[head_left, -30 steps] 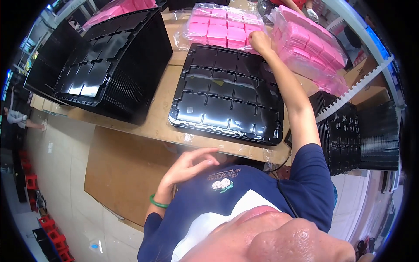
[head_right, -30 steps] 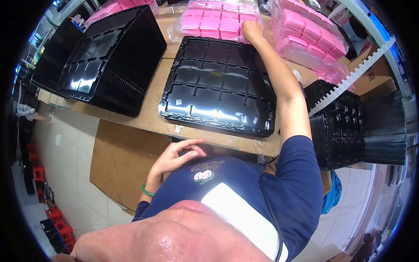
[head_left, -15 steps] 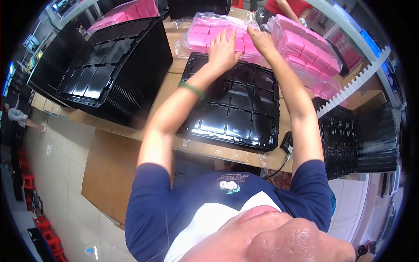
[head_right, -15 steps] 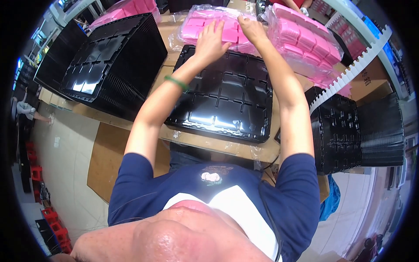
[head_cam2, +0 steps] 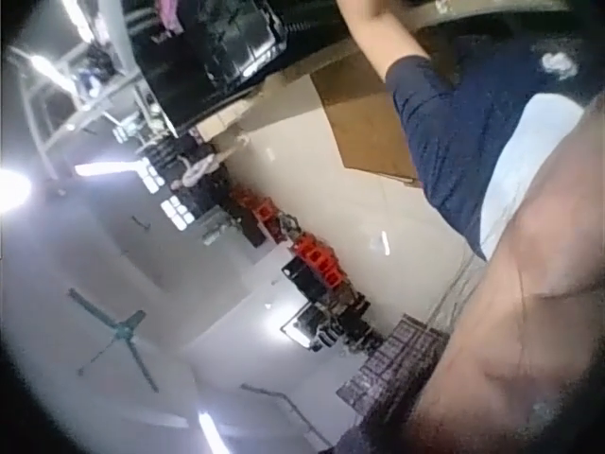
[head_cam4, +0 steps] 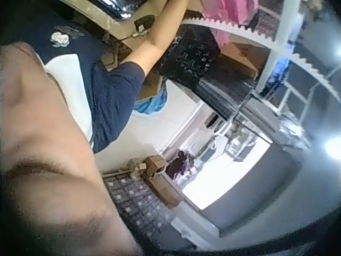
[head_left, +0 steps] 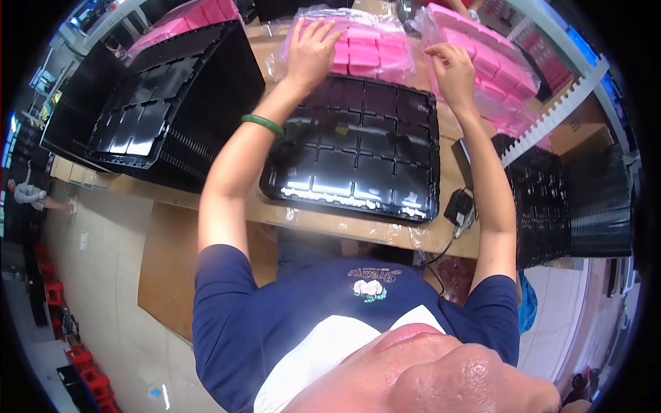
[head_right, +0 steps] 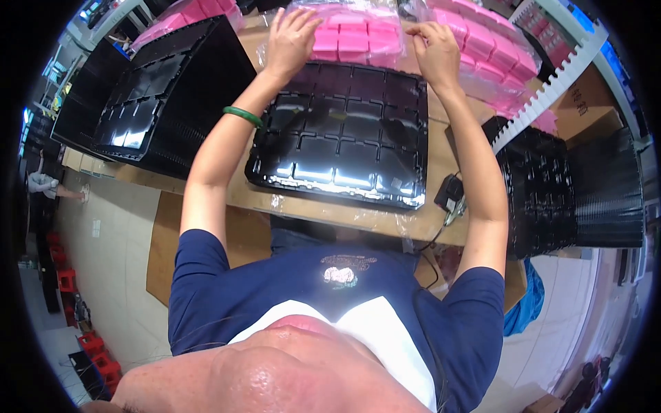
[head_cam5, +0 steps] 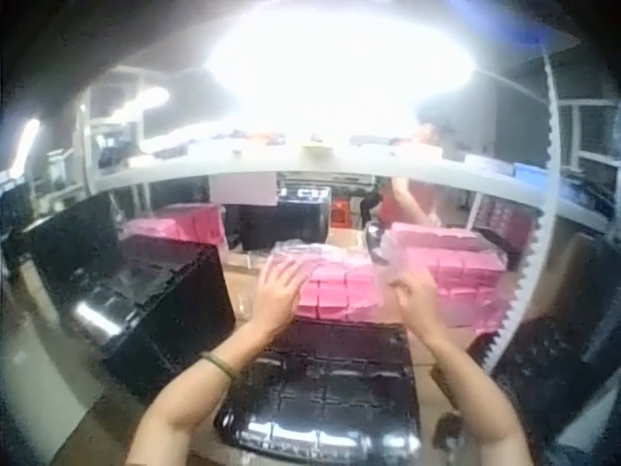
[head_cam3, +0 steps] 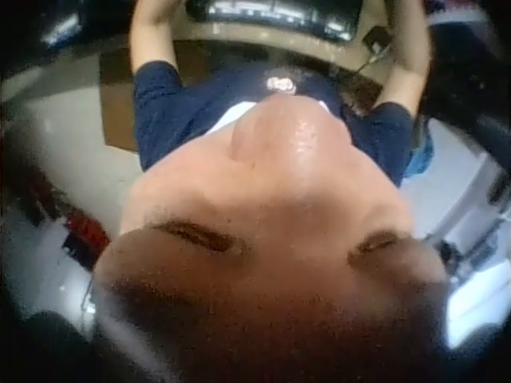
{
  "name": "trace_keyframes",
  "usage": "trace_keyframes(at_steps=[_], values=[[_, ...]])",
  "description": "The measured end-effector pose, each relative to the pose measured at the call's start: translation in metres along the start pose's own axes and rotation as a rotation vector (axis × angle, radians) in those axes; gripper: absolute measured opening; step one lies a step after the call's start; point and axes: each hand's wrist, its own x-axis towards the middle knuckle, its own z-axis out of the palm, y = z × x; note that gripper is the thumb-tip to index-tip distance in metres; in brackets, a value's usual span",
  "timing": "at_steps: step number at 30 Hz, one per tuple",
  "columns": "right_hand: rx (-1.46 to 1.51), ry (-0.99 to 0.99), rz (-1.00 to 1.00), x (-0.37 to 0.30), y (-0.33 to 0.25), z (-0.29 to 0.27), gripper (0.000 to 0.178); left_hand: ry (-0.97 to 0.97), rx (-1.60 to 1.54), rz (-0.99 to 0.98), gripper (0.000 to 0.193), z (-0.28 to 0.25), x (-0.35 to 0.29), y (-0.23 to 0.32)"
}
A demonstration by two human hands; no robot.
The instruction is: The person assembles plastic components by applying adhesive strips to a plastic tray, then placing pink foam inserts into the tray by hand.
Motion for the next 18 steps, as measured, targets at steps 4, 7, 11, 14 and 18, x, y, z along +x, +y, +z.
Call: trace_keyframes(at_steps=[4, 7, 11, 14, 18], values=[[-0.004, 0.03, -0.012, -0.018, -0.012, 0.0, 0.014, -0.072, 0.006, -0.016, 0.028, 0.001, -0.022, -0.011], [-0.131, -0.24, 0.013, -0.029, 0.005, 0.023, 0.021, -0.249, -0.009, -0.093, 0.029, 0.022, -0.036, -0.009], [-0.251, -0.382, -0.084, -0.032, -0.009, 0.065, 0.027, -0.595, -0.001, -0.078, 0.034, 0.029, -0.046, -0.008], [-0.122, -0.325, -0.142, -0.024, 0.001, 0.09, 0.029, -0.609, 0.069, -0.07, 0.041, 0.038, -0.042, -0.004], [0.203, -0.089, -0.066, -0.006, -0.001, 0.088, 0.027, -0.554, -0.028, -0.224, 0.079, 0.031, -0.036, 0.0]])
